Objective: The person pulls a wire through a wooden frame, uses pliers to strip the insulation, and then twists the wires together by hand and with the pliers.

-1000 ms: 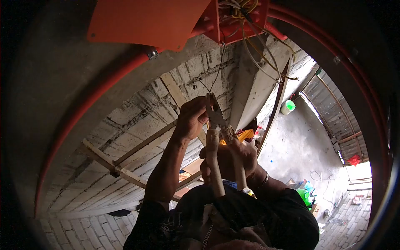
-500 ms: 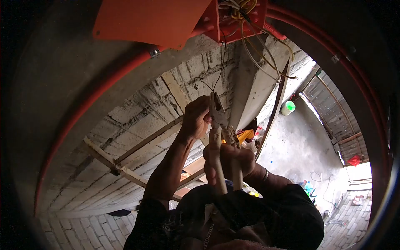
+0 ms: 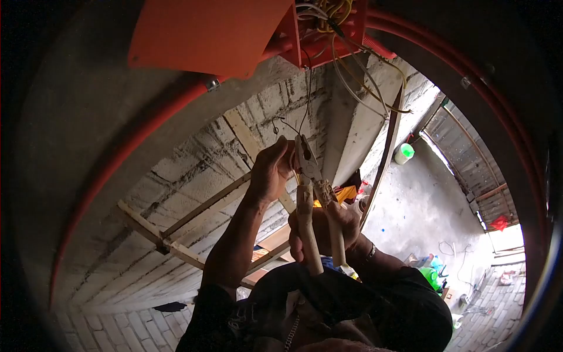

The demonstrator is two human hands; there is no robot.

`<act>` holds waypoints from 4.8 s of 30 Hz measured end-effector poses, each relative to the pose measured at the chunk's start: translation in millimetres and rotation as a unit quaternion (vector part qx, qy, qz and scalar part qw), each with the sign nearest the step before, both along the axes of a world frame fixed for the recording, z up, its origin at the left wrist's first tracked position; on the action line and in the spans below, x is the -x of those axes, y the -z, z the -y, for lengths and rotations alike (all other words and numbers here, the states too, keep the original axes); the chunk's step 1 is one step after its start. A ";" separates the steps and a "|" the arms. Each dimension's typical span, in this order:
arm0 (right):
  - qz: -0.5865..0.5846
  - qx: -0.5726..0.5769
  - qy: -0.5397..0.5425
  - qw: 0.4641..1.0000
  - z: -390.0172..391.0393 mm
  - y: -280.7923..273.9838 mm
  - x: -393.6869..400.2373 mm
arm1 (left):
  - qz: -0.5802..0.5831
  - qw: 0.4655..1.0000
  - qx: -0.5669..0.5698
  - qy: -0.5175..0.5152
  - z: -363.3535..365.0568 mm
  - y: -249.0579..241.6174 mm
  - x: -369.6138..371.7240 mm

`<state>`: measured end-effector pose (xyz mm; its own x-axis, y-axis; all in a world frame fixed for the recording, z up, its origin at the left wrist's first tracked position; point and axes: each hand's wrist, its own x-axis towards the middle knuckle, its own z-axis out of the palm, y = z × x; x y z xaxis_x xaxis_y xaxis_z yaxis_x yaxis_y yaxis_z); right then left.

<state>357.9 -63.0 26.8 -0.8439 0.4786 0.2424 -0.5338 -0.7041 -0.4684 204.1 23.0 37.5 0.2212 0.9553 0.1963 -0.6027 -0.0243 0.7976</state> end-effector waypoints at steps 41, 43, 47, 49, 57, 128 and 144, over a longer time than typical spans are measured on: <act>0.041 0.028 0.018 0.999 -6.6 21.3 18.1 | -0.231 0.972 0.014 0.029 -25.5 -44.9 9.6; 0.040 0.029 0.015 0.999 -8.3 25.0 17.8 | -0.217 0.975 0.022 0.031 -25.3 -46.9 7.6; 0.037 0.022 0.019 0.999 -9.0 27.0 19.7 | -0.102 0.986 0.019 0.129 -36.2 -37.0 9.3; 0.034 -0.006 0.031 0.999 -7.3 25.5 20.3 | -0.056 0.980 0.003 0.192 -45.4 -24.6 11.8; 0.065 -0.012 0.079 0.995 -16.4 24.0 18.9 | -0.422 0.894 -0.088 -0.123 -16.4 -48.9 -6.3; 0.071 -0.042 0.098 0.992 -9.6 38.1 23.8 | -0.411 0.850 -0.266 -0.195 -4.2 -30.5 10.5; 0.109 -0.057 0.127 0.984 -14.2 43.1 25.3 | -0.309 0.950 -0.033 0.019 -24.3 -45.1 4.7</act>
<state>332.5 -48.8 -16.3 -0.7391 0.6603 0.1327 -0.5630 -0.4976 -0.6598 199.5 47.3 82.6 0.3473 0.9346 0.0768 -0.0219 -0.0738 0.9970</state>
